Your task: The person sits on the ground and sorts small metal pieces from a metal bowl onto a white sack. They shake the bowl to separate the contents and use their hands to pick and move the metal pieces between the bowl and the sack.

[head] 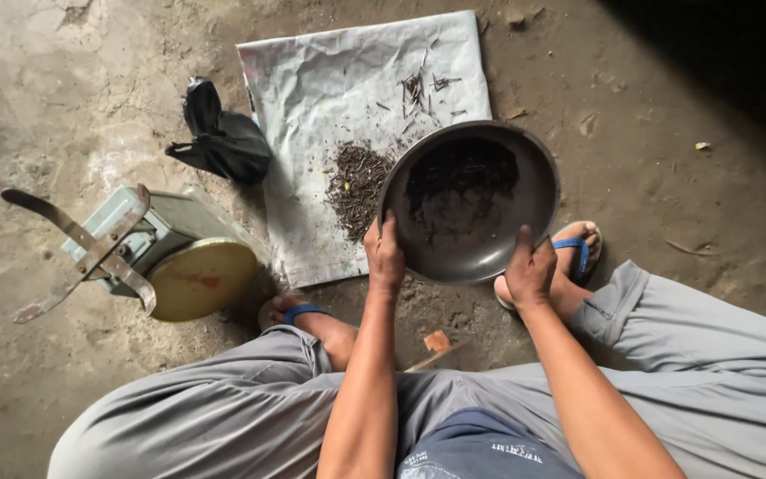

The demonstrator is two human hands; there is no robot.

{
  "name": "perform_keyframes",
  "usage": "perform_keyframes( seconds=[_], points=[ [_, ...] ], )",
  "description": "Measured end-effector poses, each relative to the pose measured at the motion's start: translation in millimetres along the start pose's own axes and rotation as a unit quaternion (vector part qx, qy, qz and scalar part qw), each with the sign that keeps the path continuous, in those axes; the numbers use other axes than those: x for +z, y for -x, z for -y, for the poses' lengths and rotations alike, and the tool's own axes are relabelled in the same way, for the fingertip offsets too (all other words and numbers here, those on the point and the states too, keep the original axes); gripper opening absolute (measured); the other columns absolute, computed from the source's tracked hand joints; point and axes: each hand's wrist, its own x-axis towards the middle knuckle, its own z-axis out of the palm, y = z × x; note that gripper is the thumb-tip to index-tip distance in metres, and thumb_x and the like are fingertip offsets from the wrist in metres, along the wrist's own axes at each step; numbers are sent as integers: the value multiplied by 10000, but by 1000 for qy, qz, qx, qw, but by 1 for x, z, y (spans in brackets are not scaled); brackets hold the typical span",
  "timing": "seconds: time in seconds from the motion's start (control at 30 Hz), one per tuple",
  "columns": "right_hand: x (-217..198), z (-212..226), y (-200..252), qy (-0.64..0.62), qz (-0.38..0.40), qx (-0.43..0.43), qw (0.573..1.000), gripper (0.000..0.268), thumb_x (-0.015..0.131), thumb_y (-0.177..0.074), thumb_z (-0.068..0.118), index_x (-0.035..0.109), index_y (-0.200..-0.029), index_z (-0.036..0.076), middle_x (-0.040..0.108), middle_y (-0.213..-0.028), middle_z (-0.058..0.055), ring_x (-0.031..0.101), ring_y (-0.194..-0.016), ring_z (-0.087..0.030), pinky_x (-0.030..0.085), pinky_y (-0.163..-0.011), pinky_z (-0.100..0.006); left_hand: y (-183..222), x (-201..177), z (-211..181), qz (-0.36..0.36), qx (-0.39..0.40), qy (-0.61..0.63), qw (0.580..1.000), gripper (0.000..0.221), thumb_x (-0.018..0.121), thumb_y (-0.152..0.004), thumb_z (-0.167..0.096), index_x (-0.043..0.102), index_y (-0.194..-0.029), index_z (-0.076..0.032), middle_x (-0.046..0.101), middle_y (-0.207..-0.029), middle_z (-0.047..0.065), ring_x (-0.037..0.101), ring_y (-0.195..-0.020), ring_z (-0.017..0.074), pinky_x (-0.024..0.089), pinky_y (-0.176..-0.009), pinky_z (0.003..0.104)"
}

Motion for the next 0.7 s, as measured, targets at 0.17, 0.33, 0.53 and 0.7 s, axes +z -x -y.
perform_keyframes(
  seconds=[0.17,0.33,0.53,0.7],
  points=[
    [0,-3,2,-15,-16,-8,1000,333,575,-1095,293,666,-972,-3,692,-915,-252,690,-963,-412,498,-824,-539,0,1,15,3,8,11,1000,396,549,-1026,-400,669,-816,-87,580,-697,90,546,-715,222,498,-708,382],
    [7,-6,-1,-18,-25,-45,999,290,562,-1113,231,684,-979,5,701,-925,-253,701,-1012,-400,528,-829,-513,-2,1,14,-14,1,39,999,391,539,-1025,-420,674,-831,-108,592,-700,57,556,-708,202,505,-703,371],
    [-5,-53,1,102,85,284,949,444,636,-981,364,691,-1196,-21,721,-933,-220,682,-610,-384,564,-455,-436,13,14,94,4,-252,-167,953,766,422,-994,-621,705,-1174,67,662,-1209,350,579,-1243,494,391,-1093,567],
    [-21,-52,-2,153,92,264,948,438,656,-961,362,717,-1248,37,739,-993,-245,701,-599,-391,559,-405,-450,35,21,80,12,-340,-144,929,756,445,-950,-697,671,-1342,-92,657,-1293,265,539,-1326,427,398,-1128,501]
  ],
)
